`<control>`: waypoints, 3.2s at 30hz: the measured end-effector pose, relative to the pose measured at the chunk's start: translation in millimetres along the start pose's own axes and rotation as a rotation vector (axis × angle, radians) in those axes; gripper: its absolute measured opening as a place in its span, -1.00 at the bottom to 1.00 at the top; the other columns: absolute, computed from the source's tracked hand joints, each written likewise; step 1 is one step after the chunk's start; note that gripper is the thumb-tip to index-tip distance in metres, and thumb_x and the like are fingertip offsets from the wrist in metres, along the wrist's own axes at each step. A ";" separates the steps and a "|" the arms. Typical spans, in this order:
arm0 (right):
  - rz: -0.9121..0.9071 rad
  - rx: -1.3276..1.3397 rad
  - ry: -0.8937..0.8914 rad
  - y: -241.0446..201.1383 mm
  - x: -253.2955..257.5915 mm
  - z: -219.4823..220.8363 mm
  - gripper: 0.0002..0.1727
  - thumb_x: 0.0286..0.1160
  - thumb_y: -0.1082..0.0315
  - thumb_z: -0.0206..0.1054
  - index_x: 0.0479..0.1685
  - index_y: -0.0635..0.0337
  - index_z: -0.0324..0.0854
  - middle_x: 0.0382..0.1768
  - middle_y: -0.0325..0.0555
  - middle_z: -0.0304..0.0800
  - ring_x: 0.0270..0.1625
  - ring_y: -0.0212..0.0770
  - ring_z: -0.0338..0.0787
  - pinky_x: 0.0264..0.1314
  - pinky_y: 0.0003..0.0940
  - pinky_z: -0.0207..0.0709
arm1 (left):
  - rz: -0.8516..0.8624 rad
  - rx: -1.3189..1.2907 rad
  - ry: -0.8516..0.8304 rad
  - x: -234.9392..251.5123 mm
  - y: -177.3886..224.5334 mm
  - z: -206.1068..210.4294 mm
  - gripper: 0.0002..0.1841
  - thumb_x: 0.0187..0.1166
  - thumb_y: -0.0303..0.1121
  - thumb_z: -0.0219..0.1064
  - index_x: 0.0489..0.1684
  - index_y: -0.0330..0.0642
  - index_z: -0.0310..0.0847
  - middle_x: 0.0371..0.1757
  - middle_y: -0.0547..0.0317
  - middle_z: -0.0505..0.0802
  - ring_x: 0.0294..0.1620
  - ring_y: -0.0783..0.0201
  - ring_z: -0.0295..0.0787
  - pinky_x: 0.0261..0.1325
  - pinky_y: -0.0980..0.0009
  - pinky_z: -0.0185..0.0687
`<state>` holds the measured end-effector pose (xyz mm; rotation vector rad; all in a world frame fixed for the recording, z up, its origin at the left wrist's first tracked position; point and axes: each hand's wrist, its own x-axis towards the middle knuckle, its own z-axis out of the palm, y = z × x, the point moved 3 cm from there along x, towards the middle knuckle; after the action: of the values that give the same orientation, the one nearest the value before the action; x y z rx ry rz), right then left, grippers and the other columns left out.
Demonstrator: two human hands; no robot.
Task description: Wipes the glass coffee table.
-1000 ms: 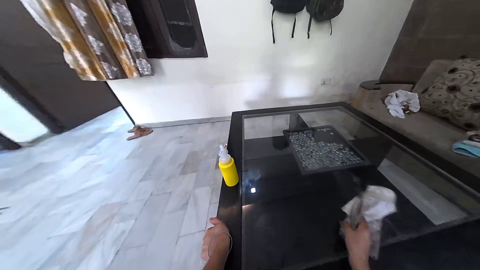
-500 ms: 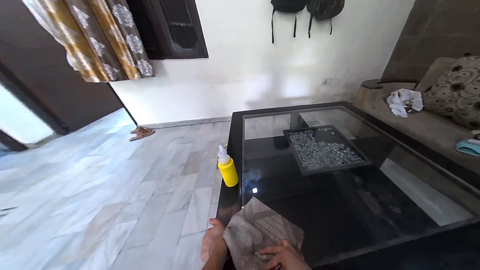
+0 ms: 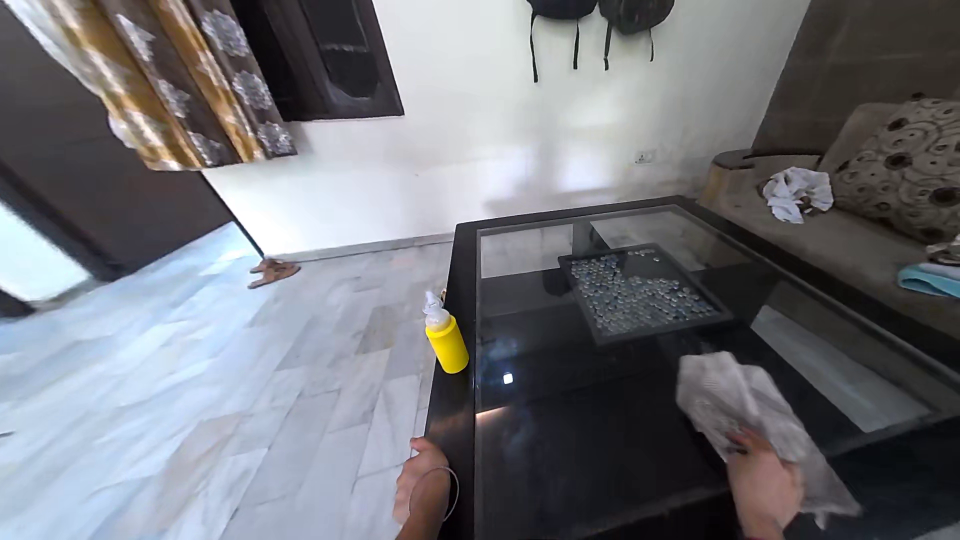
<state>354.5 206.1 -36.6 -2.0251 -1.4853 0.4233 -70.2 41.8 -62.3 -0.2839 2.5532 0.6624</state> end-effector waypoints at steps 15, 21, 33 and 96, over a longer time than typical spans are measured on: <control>-0.645 -0.106 -0.560 -98.4 -110.9 58.9 -0.41 0.42 0.64 0.23 0.51 0.14 0.65 0.76 0.20 0.31 0.57 0.37 0.54 0.44 0.09 0.55 | 0.007 0.001 -0.003 1.9 1.4 0.2 -0.10 0.85 0.21 -0.56 0.38 -0.27 0.67 0.50 -0.23 0.72 0.59 -0.17 0.61 0.47 -0.23 0.52; -0.995 0.177 -0.925 -123.7 -171.1 69.2 -0.50 0.35 0.75 0.18 0.09 0.15 0.91 0.51 -0.02 0.71 0.48 0.29 0.63 0.49 0.17 0.48 | 0.007 0.013 0.002 -2.3 1.9 -2.4 -0.09 0.85 0.21 -0.56 0.33 -0.29 0.70 0.46 -0.24 0.75 0.58 -0.18 0.62 0.45 -0.22 0.53; -0.569 0.085 -0.579 -92.6 -64.7 62.3 -0.64 0.35 0.68 0.25 -0.26 0.11 0.95 0.18 -0.14 0.91 0.45 0.14 0.65 0.53 0.09 0.42 | 0.021 0.030 0.005 -1.5 2.6 -1.4 -0.09 0.85 0.20 -0.56 0.34 -0.33 0.67 0.49 -0.27 0.71 0.59 -0.20 0.60 0.44 -0.21 0.54; -0.777 0.223 -0.741 -124.6 -161.4 73.1 -0.53 0.32 0.75 0.18 0.12 0.27 0.86 0.41 0.18 0.73 0.43 0.34 0.65 0.49 0.15 0.49 | -0.002 -0.015 -0.019 2.4 1.5 -0.1 -0.10 0.85 0.21 -0.52 0.31 -0.31 0.70 0.46 -0.26 0.75 0.57 -0.20 0.62 0.44 -0.23 0.54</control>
<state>166.0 99.6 -29.5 -0.9985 -2.3656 0.9940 -72.8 42.8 -62.8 -0.2840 2.5301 0.6801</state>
